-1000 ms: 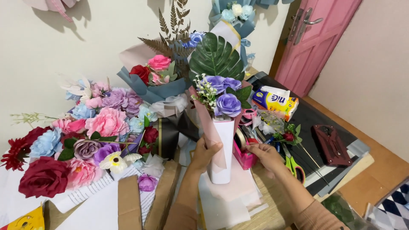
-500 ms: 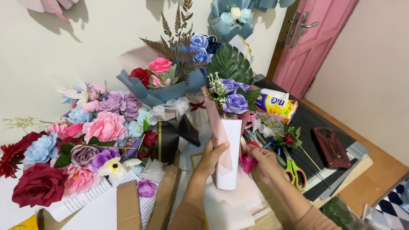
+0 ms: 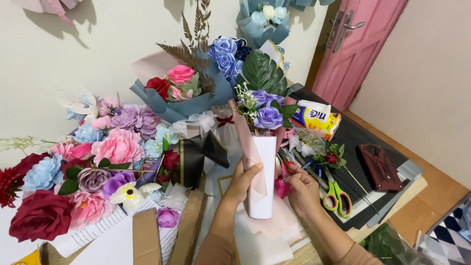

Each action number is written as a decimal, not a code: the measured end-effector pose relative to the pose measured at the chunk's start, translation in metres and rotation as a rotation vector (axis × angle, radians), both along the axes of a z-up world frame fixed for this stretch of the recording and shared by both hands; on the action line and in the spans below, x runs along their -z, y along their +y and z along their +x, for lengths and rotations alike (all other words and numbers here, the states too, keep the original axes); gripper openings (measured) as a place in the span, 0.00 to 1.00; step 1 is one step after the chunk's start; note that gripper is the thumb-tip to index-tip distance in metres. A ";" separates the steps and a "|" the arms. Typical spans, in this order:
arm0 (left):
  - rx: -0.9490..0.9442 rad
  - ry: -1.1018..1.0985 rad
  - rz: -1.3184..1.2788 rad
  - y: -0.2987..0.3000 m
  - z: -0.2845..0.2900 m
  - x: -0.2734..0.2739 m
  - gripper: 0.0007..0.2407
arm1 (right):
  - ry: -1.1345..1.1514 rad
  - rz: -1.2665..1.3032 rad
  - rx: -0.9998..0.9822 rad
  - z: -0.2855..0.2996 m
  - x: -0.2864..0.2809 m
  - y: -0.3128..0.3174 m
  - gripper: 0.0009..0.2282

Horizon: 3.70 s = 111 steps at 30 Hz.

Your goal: The person wraps a bouquet of purple artificial flowers and green leaves in pink and white paper. They fold the paper around the stems and secure it with tape, adjusting the arrangement to ensure the flowers are centered and the wrapping is neat.

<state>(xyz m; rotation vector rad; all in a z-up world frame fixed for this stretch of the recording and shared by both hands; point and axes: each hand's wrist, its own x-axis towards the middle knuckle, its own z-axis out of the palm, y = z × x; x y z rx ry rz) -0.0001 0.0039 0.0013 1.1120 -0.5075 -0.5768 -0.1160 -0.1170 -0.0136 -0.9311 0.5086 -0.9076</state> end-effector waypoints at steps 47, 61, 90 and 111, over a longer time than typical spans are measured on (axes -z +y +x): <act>-0.269 -0.250 0.381 0.006 -0.026 -0.041 0.24 | 0.071 -1.673 -0.244 -0.031 -0.132 -0.026 0.04; -0.355 -0.327 0.427 0.008 -0.032 -0.052 0.27 | 0.117 -1.938 -0.126 -0.017 -0.144 -0.016 0.01; -0.449 -0.377 0.171 0.014 -0.044 -0.057 0.25 | 0.119 -1.768 0.172 -0.016 -0.121 -0.015 0.13; -0.264 -0.260 0.072 0.016 -0.023 -0.037 0.30 | 0.279 -1.025 -0.230 -0.010 -0.085 -0.025 0.32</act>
